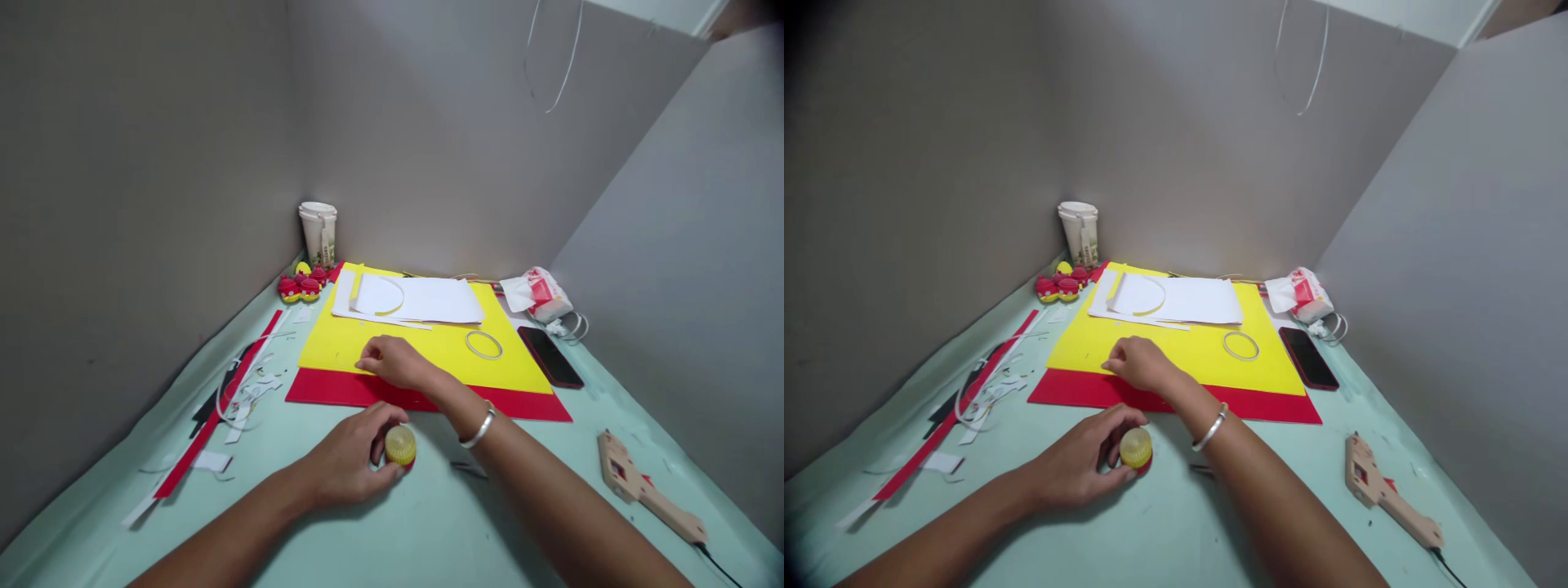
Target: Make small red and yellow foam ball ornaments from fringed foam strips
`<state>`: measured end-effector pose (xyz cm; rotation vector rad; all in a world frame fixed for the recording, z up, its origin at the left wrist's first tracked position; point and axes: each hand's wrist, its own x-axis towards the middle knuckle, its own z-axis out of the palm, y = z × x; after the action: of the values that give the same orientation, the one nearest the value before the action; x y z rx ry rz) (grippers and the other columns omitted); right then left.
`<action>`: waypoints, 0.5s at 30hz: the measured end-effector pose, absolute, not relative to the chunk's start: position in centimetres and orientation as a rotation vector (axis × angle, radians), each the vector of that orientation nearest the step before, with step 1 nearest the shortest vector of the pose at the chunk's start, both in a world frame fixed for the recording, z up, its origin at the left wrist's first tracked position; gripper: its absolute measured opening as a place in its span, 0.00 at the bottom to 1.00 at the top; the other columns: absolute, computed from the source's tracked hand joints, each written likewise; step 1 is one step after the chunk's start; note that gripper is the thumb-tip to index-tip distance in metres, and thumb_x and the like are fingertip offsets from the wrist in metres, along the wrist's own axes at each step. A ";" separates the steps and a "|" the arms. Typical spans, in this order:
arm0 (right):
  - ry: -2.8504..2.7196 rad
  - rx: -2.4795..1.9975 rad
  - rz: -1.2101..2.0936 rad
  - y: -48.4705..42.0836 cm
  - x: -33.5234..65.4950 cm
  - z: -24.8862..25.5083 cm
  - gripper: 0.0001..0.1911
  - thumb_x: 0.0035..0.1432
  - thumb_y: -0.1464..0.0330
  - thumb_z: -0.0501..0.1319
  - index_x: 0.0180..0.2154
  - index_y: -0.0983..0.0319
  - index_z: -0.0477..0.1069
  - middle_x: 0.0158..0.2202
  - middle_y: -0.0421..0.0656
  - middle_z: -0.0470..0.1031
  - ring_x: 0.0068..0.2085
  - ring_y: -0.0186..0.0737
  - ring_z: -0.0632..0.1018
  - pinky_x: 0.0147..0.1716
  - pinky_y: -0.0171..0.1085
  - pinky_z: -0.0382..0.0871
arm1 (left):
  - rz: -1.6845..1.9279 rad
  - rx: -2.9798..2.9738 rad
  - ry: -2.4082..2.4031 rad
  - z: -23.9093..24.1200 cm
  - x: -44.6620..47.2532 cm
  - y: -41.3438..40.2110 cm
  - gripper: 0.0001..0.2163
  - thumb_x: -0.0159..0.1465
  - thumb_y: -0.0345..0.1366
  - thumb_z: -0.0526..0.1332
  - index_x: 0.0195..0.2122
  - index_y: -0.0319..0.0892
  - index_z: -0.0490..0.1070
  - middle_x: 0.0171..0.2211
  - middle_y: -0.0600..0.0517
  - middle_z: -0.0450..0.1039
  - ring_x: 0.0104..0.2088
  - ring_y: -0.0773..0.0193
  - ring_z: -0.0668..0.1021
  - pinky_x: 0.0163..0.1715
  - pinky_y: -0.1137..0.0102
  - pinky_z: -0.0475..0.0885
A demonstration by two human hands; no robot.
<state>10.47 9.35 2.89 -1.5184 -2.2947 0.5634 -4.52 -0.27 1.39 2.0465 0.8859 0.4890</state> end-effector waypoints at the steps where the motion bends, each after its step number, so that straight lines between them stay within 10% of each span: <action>1: -2.316 -1.524 0.558 9.7 9.2 2.7 0.07 0.60 0.64 0.62 0.35 0.61 0.75 0.35 0.43 0.79 0.33 0.36 0.76 0.29 0.32 0.62 | 0.490 2.044 0.889 1.4 -4.5 -0.3 0.18 0.53 0.33 0.62 0.46 0.44 0.66 0.31 0.54 0.68 0.28 0.64 0.69 0.28 0.71 0.65; 15: -2.474 -1.578 0.488 10.8 7.7 4.8 0.12 0.62 0.69 0.53 0.32 0.66 0.72 0.32 0.47 0.79 0.31 0.37 0.76 0.27 0.32 0.61 | 0.434 2.060 0.860 1.4 -4.5 0.0 0.19 0.54 0.34 0.61 0.48 0.42 0.64 0.32 0.54 0.67 0.28 0.65 0.69 0.29 0.71 0.66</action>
<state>7.68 10.78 4.82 -1.5778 -2.4741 0.4879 -4.55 -0.02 1.44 2.0602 0.8603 0.4340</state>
